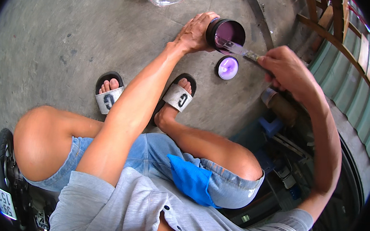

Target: The person sits on the floor and uses a putty knife to mix purple paint in a small container, scraping the sides and bottom to ensure consistency. The person then wipes the putty knife with a blue cloth and stands up.

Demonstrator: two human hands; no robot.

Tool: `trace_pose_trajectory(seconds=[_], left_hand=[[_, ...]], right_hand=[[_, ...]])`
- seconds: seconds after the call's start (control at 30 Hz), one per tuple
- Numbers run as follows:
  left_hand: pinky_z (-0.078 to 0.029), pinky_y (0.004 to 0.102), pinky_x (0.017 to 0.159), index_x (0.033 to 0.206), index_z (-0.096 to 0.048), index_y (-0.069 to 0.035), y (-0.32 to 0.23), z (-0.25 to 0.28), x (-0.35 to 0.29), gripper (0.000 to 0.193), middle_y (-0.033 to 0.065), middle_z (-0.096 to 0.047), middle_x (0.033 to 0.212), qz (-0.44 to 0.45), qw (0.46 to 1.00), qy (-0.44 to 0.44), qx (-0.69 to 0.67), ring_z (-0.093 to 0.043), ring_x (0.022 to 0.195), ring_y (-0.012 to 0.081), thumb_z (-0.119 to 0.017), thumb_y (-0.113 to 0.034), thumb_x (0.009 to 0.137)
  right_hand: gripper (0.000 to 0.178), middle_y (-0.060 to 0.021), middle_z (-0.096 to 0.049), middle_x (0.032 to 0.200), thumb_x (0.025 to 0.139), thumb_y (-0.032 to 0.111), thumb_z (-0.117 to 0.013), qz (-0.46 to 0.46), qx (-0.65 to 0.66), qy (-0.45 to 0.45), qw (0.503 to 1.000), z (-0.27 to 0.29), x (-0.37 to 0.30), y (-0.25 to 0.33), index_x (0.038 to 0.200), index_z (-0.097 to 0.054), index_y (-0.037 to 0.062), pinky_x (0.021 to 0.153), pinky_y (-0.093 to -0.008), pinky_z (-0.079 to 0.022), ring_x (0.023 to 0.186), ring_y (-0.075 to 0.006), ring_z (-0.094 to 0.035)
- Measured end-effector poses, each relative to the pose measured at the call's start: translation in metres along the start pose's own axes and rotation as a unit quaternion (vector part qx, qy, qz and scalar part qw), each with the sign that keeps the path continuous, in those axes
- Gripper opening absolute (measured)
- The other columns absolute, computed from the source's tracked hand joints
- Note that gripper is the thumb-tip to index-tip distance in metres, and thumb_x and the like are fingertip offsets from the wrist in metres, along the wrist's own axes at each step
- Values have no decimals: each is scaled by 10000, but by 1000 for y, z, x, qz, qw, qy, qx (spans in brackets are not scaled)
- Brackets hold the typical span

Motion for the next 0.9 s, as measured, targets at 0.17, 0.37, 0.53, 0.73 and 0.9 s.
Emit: trace_pose_trajectory(seconds=[0.17,0.37,0.53,0.73,0.9], left_hand=[[-412,456,1095,1354,-426,-140,-3,-2,1,937,113,-497,1385,-30,1000,0,-7,-476,1305,338,-919,-277,569],[-367,443,1133,1379,-440,-124,-5,-1,8,981,109,-518,1337,-3,997,55,62,-453,1297,330,-931,-194,532],[-342,445,1151,1425,-433,-98,-13,10,35,1017,120,-502,1388,-69,964,253,42,-445,1320,324,-922,-206,539],[-397,445,1107,1445,-380,-30,-19,18,-10,1084,211,-478,1369,-8,999,-5,43,-440,1308,394,-925,-186,521],[-438,442,1053,1438,-336,-36,-1,-8,-20,1115,196,-505,1344,22,991,-125,-35,-493,1272,387,-958,-196,527]], right_hand=[[256,-112,-701,841,821,157,-738,236,-145,-250,928,40,-2,2,981,-691,-37,673,-326,-512,735,-128,-654],[121,-90,-715,961,902,89,-682,354,476,-291,751,21,-3,-23,939,-692,-25,767,-298,-523,865,-138,-651],[149,-74,-657,803,944,118,-635,454,688,-179,536,-50,45,5,883,-648,-17,701,-276,-492,755,-126,-598],[321,-55,-576,602,937,154,-662,404,769,-350,350,-26,45,-42,656,-553,43,576,-313,-465,549,-122,-528],[319,-6,-539,559,895,77,-615,442,506,-381,635,-41,45,18,592,-522,44,505,-288,-446,523,-108,-530]])
Point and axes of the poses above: each hand's wrist, its own x-axis towards the middle knuckle, its own z-axis out of the back of the hand, y = z × x, the point moved 8 cm from there along x, towards the middle knuckle
